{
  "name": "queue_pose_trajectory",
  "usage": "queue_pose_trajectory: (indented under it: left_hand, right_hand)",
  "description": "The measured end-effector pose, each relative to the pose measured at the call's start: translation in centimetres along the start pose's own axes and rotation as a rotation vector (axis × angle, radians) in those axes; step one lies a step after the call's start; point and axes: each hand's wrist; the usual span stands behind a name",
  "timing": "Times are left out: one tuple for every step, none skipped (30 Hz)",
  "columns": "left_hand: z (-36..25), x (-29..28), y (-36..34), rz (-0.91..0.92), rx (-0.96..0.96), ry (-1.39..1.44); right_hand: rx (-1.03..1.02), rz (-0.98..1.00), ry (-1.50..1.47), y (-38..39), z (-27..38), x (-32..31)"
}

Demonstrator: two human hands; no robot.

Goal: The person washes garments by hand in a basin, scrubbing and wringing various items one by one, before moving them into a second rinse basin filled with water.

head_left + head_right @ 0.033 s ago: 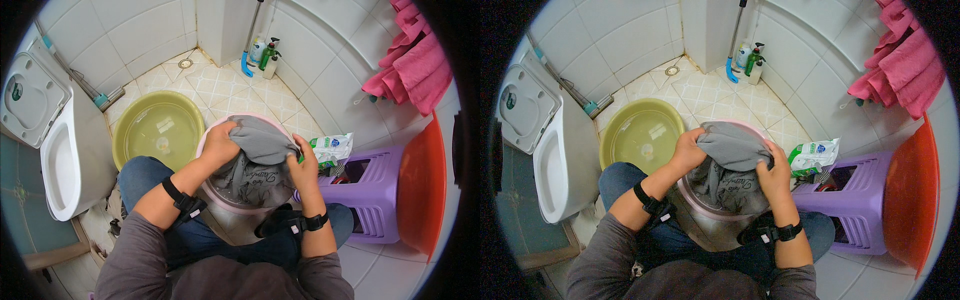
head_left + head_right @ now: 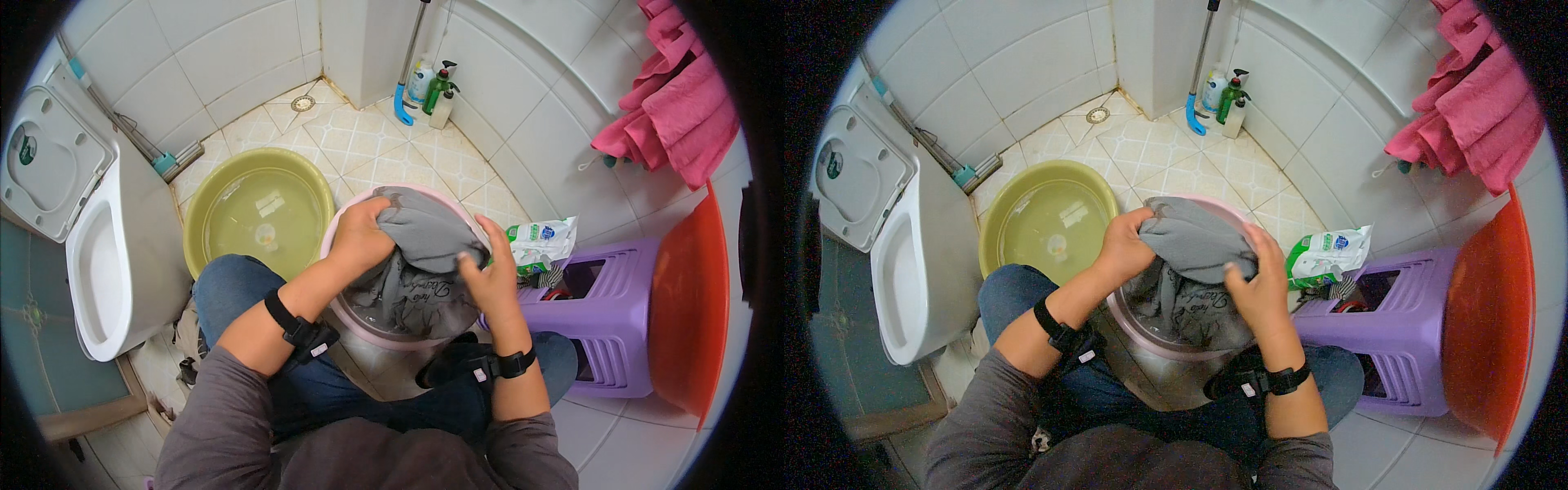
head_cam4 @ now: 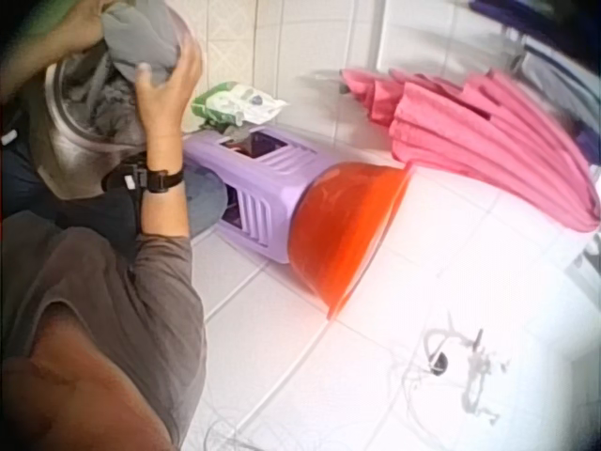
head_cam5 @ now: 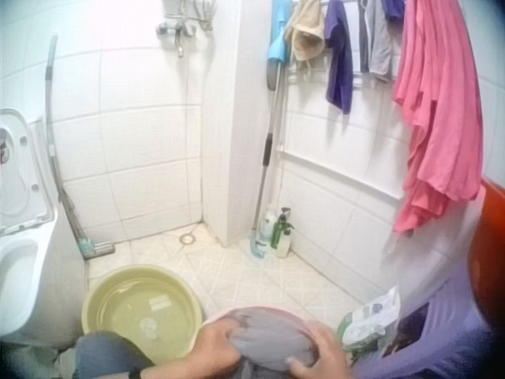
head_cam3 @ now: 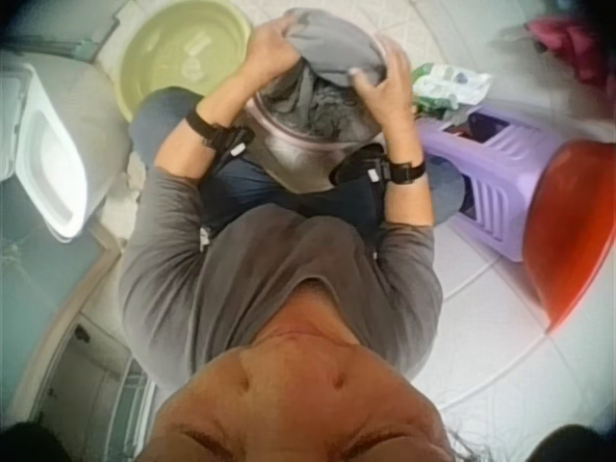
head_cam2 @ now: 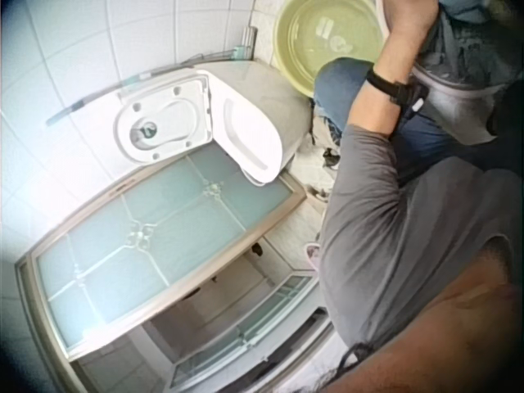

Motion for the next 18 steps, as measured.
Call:
queue_pose_trajectory:
  left_hand:
    - [-1.5,-0.1,0.3,0.044,0.081,-0.039]
    - [-2.2,0.0,0.6,0.088,0.162,-0.078]
    - [-2.4,0.0,0.8,0.089,0.161,-0.077]
    - [-2.5,0.1,0.9,0.156,0.298,-0.183]
    - [-2.6,0.3,1.1,0.222,0.434,-0.289]
    - [-2.5,0.8,1.3,0.195,0.456,-0.252]
    - [-1.9,0.7,1.1,0.188,0.455,-0.255]
    - [-1.0,0.6,0.9,0.232,0.418,-0.242]
    - [-0.6,0.5,0.6,0.276,0.385,-0.225]
    - [-0.3,0.3,0.5,0.271,0.388,-0.224]
    - [0.0,0.0,0.6,0.336,0.221,-0.104]
    - [0.3,-0.2,0.7,0.408,0.051,0.017]
    - [1.6,-0.9,0.9,0.405,0.052,0.015]
    - [3.5,-1.4,1.1,0.348,0.149,-0.146]
    - [4.3,-1.8,1.1,0.285,0.243,-0.306]
    - [5.0,-2.0,0.8,0.370,0.179,-0.296]
    - [5.7,-2.1,1.1,0.366,0.180,-0.296]
    - [6.6,-2.3,1.6,0.432,0.106,-0.428]
  right_hand:
    - [0.008,0.000,0.001,-0.2,0.9,0.2]
    - [-0.036,0.024,-0.005,-0.4,1.8,0.5]
    - [-0.088,0.048,-0.010,-0.5,2.5,0.7]
    - [-0.093,0.017,0.001,-0.5,2.7,0.9]
    - [-0.091,0.018,-0.001,-0.3,2.4,1.4]
    - [-0.071,0.075,0.009,-0.1,1.6,2.1]
    - [-0.057,0.133,0.017,0.1,1.0,2.7]
    - [-0.064,0.136,0.015,0.2,0.5,3.0]
    - [-0.038,0.128,-0.055,0.4,-0.1,3.1]
    - [-0.011,0.119,-0.124,0.5,-0.7,3.1]
    - [-0.017,0.119,-0.120,0.7,-1.4,3.2]
    - [0.069,0.083,-0.230,1.1,-1.9,3.1]
    - [0.148,0.051,-0.345,1.2,-2.1,3.1]
    - [0.145,0.050,-0.346,1.3,-2.2,2.9]
    - [0.289,0.007,-0.482,1.2,-2.2,2.5]
    - [0.435,-0.037,-0.616,1.1,-2.2,2.1]
    - [0.431,-0.034,-0.616,1.1,-2.0,1.7]
    - [0.449,-0.037,-0.691,1.2,-1.6,1.2]
Point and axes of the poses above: each hand's wrist, its own y-axis away from the middle knuckle, its own x-axis out of the palm, z = x × y, and after that the axes turned 1 degree about x, right-handed
